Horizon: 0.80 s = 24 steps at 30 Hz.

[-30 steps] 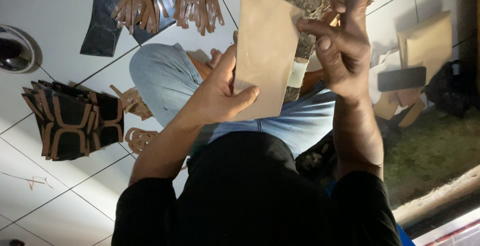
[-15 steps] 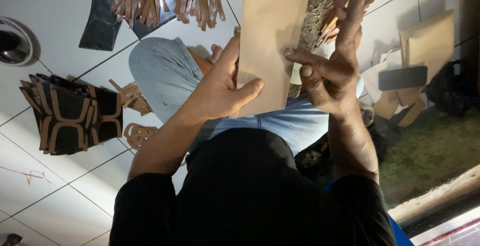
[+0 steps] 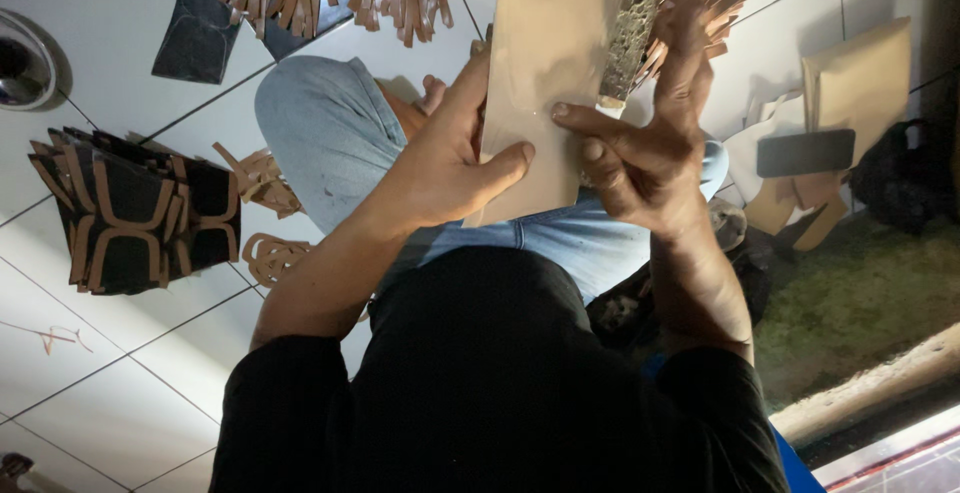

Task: The person sits on the floor and assembles small craft parts by applying glue to flat pieces and attaching curved inserts. They handle multiple flat and curved components, pressing them together and setting finished units aside.

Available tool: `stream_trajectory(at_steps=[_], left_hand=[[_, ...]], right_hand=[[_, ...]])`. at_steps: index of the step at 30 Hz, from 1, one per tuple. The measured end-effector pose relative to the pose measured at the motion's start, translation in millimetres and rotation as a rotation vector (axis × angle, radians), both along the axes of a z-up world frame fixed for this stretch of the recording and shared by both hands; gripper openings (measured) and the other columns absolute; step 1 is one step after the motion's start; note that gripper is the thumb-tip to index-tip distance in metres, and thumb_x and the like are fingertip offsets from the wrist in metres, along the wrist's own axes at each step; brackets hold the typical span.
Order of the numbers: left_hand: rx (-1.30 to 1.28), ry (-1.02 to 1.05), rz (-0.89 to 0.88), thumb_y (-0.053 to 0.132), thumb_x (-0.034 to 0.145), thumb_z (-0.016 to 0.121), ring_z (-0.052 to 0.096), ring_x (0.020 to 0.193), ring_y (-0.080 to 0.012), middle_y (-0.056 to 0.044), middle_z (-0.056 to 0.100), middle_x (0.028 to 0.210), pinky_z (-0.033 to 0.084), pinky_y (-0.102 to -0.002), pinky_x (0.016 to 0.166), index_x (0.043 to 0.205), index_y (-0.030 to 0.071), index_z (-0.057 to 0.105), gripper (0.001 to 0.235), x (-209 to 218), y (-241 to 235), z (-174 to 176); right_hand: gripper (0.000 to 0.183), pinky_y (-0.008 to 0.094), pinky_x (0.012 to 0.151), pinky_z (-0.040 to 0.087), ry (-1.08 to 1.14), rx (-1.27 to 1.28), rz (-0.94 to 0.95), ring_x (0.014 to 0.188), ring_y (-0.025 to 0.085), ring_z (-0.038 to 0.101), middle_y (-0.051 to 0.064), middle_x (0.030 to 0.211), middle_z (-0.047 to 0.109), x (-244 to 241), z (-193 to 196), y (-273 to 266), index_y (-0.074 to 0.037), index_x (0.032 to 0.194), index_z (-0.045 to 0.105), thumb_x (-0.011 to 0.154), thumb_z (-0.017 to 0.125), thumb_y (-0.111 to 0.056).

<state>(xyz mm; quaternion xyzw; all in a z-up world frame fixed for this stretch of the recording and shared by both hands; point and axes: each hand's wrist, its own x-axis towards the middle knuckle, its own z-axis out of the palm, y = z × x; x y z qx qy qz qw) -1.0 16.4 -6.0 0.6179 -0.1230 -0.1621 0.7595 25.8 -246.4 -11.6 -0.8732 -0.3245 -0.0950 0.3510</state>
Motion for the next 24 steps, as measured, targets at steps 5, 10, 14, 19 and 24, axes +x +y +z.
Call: stream_trajectory(at_steps=[5, 10, 14, 19, 24], left_hand=[[-0.156, 0.042, 0.010, -0.009, 0.101, 0.062, 0.059, 0.137, -0.0200, -0.015, 0.057, 0.143, 0.052, -0.040, 0.119, 0.162, 0.002, 0.022, 0.074, -0.1, 2.7, -0.8], [-0.169, 0.033, 0.018, -0.009, 0.102, 0.061, 0.059, 0.134, -0.0185, -0.013, 0.057, 0.141, 0.053, -0.038, 0.115, 0.166, 0.005, 0.019, 0.078, 1.1, 3.8, -2.2], [-0.149, 0.026, 0.032, -0.008, 0.102, 0.061, 0.059, 0.133, -0.0172, -0.013, 0.056, 0.141, 0.053, -0.036, 0.112, 0.163, 0.004, 0.017, 0.076, 1.0, 4.9, -4.7], [-0.141, -0.032, 0.037, -0.008, 0.106, 0.062, 0.056, 0.130, -0.0158, -0.012, 0.056, 0.141, 0.049, -0.034, 0.111, 0.163, 0.005, 0.017, 0.073, 2.1, 7.4, -5.6], [-0.146, 0.051, 0.050, -0.008, 0.105, 0.063, 0.057, 0.130, -0.0168, -0.011, 0.058, 0.140, 0.050, -0.035, 0.114, 0.163, 0.006, 0.018, 0.075, 2.3, 6.9, -5.7]], right_hand=[[0.033, 0.048, 0.129, 0.030, 0.061, 0.008, -0.036, 0.159, 0.032, 0.022, 0.009, 0.176, 0.011, -5.5, 9.3, -4.9, -0.013, 0.107, 0.088, 0.101, 0.069, -0.040], [0.036, 0.049, 0.127, 0.032, 0.056, 0.027, -0.025, 0.158, 0.035, 0.023, 0.012, 0.173, 0.012, -8.6, 14.9, -2.2, -0.011, 0.106, 0.091, 0.100, 0.070, -0.040], [0.026, 0.043, 0.122, 0.036, -0.012, -0.022, -0.022, 0.156, 0.033, 0.024, 0.013, 0.176, 0.009, -13.9, 17.4, -1.3, -0.010, 0.107, 0.087, 0.102, 0.072, -0.030], [0.025, 0.024, 0.091, 0.058, -0.009, 0.031, 0.014, 0.134, 0.037, 0.055, 0.028, 0.161, 0.010, -15.9, 19.5, -0.1, -0.009, 0.108, 0.089, 0.099, 0.068, -0.021], [0.028, 0.046, 0.115, 0.049, -0.144, -0.072, 0.031, 0.117, 0.023, 0.061, 0.017, 0.169, 0.008, -24.9, 25.3, -1.5, -0.014, 0.108, 0.090, 0.097, 0.066, -0.022]])
